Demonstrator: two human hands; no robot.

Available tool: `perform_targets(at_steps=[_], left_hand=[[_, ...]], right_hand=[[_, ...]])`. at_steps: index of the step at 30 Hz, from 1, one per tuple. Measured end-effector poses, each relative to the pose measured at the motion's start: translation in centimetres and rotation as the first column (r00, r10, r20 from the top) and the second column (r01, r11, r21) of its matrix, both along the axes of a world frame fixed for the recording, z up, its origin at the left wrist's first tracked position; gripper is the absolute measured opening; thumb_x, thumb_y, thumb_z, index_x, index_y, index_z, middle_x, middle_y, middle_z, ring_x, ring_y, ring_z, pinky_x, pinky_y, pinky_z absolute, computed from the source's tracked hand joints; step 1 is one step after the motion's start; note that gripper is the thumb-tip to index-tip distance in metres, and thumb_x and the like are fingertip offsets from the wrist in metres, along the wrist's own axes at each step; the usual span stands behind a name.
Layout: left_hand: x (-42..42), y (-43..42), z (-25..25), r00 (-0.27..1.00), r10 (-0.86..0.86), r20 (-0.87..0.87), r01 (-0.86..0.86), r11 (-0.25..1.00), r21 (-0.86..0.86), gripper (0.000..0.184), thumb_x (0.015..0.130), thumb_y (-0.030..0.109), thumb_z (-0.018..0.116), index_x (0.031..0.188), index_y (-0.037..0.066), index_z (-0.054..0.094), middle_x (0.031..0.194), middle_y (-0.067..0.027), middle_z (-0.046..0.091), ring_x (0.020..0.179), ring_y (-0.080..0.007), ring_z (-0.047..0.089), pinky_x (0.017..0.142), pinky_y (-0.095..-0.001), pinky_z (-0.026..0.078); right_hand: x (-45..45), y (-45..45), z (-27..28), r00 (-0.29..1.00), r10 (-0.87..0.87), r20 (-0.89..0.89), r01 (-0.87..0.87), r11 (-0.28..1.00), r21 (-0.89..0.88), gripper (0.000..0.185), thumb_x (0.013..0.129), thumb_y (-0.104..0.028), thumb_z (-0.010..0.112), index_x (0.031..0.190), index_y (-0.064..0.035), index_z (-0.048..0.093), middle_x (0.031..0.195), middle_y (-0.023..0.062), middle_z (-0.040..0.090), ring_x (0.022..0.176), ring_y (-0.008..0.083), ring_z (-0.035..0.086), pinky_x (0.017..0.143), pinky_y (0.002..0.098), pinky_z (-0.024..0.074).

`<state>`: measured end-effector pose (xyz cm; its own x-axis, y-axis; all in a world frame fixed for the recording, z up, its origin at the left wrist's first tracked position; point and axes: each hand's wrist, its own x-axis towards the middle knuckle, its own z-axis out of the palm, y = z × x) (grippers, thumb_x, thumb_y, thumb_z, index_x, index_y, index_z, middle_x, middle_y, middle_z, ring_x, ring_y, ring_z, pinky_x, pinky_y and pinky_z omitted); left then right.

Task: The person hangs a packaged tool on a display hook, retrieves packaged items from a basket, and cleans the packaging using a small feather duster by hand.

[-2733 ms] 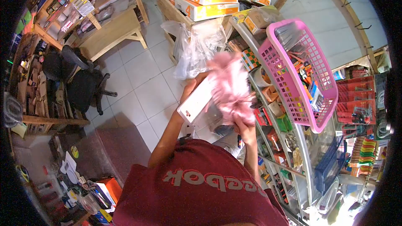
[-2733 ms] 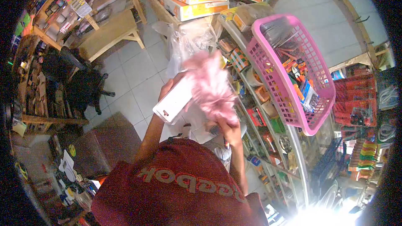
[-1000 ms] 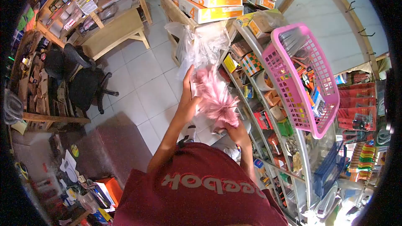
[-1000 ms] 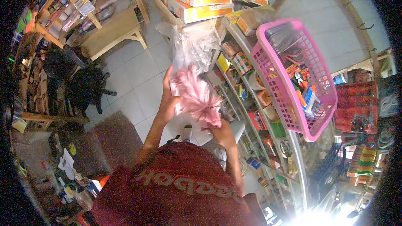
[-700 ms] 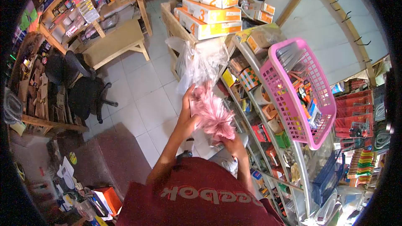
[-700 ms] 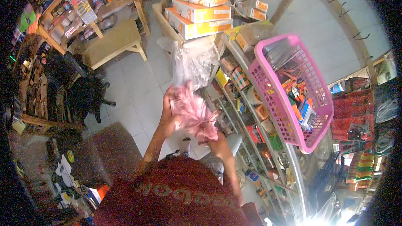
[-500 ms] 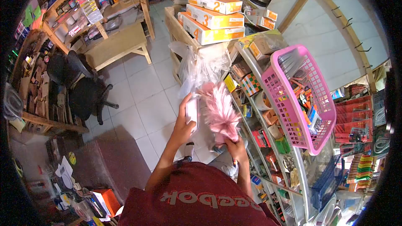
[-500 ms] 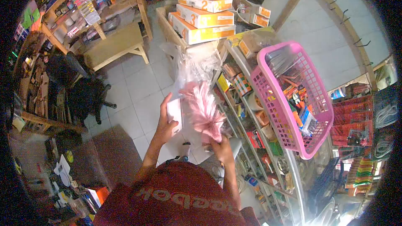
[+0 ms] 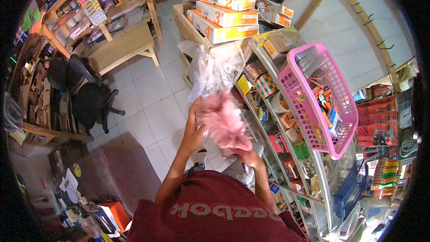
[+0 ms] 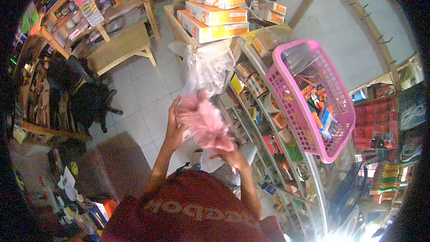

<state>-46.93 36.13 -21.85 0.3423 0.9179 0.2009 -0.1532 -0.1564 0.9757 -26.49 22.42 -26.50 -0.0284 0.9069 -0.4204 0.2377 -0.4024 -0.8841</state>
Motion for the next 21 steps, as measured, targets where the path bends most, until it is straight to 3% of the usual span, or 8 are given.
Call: perform_targets(at_steps=[2,3,6,7,12,14,15,21], left_hand=[[0.1,-0.2,0.4,1.0,0.002,-0.002,-0.002,0.998,0.056,0.078,0.063,-0.003,0.041,0.139,-0.002,0.022,0.144,-0.014,0.025,0.137,-0.0245,0.016,0.112,-0.0348,0.008],[0.0,-0.2,0.4,1.0,0.003,-0.007,-0.003,0.999,0.045,0.078,0.064,-0.003,0.041,0.139,-0.002,0.022,0.144,-0.014,0.025,0.137,-0.0246,0.017,0.112,-0.0347,0.008],[-0.3,-0.6,0.4,1.0,0.023,-0.007,-0.023,0.999,0.032,0.079,0.064,-0.003,0.041,0.14,-0.001,0.021,0.144,-0.0143,0.025,0.137,-0.0249,0.017,0.112,-0.0345,0.008],[-0.3,-0.7,0.4,1.0,0.022,-0.005,-0.022,0.999,0.041,0.079,0.064,-0.003,0.041,0.14,-0.001,0.021,0.144,-0.0145,0.025,0.136,-0.025,0.017,0.111,-0.0344,0.008],[-0.5,-0.6,-0.6,0.998,-0.066,0.016,0.066,0.998,-0.017,0.077,0.067,-0.004,0.042,0.141,0.0,0.019,0.143,-0.0134,0.026,0.133,-0.0239,0.025,0.109,-0.0338,0.018],[-0.3,-0.8,-1.6,0.995,-0.063,0.078,0.068,0.995,-0.07,0.076,0.069,-0.004,0.042,0.141,0.0,0.018,0.143,-0.0124,0.027,0.131,-0.0234,0.03,0.108,-0.0336,0.023],[-0.4,-0.8,-1.7,0.993,-0.057,0.1,0.064,0.995,-0.074,0.075,0.07,-0.005,0.042,0.141,0.001,0.018,0.143,-0.0119,0.027,0.13,-0.023,0.031,0.107,-0.0335,0.025],[-0.2,-0.7,-1.1,0.97,-0.064,0.236,0.085,0.993,-0.078,0.075,0.07,-0.009,0.039,0.141,0.002,0.019,0.141,-0.011,0.03,0.126,-0.0213,0.035,0.106,-0.0326,0.027]], right_hand=[[-0.3,1.2,-0.9,1.0,0.025,0.002,-0.024,0.991,-0.132,0.036,0.087,-0.005,0.05,0.123,0.0005,0.047,0.103,0.0087,0.062,0.088,0.0227,0.064,0.073,0.0329,0.0513],[-1.4,1.8,-1.2,0.957,-0.091,-0.275,0.108,0.993,0.047,0.032,0.088,-0.004,0.049,0.12,0.0008,0.048,0.101,0.0089,0.063,0.088,0.0214,0.065,0.068,0.0325,0.0519],[-1.7,2.0,2.0,0.939,-0.322,-0.118,0.298,0.937,-0.185,0.031,0.088,-0.002,0.048,0.119,0.0,0.05,0.099,0.0086,0.065,0.088,0.0203,0.065,0.067,0.0327,0.0522],[-1.7,2.0,1.6,0.91,-0.375,-0.177,0.344,0.921,-0.181,0.033,0.086,0.001,0.05,0.12,0.0009,0.049,0.1,0.0081,0.065,0.089,0.0206,0.064,0.07,0.0341,0.0523],[-2.0,0.9,0.0,0.975,-0.082,-0.205,0.121,0.976,0.183,0.033,0.086,0.0,0.046,0.119,-0.0024,0.051,0.1,0.0073,0.065,0.095,0.02,0.061,0.08,0.033,0.0493],[-2.0,1.3,-1.1,0.945,0.006,-0.327,0.062,0.978,0.199,0.032,0.087,-0.001,0.045,0.117,-0.0027,0.052,0.101,0.0074,0.064,0.095,0.0202,0.061,0.081,0.0324,0.0486],[-1.9,1.1,-2.0,0.95,-0.066,-0.304,0.094,0.992,0.079,0.028,0.087,-0.002,0.047,0.114,-0.0007,0.053,0.103,0.0087,0.062,0.094,0.0206,0.061,0.08,0.0329,0.049],[-2.1,0.1,-1.7,0.969,0.022,-0.247,0.007,0.993,0.114,0.034,0.088,-0.006,0.051,0.121,-0.0015,0.047,0.108,0.0113,0.06,0.089,0.0231,0.062,0.076,0.0359,0.0513]])
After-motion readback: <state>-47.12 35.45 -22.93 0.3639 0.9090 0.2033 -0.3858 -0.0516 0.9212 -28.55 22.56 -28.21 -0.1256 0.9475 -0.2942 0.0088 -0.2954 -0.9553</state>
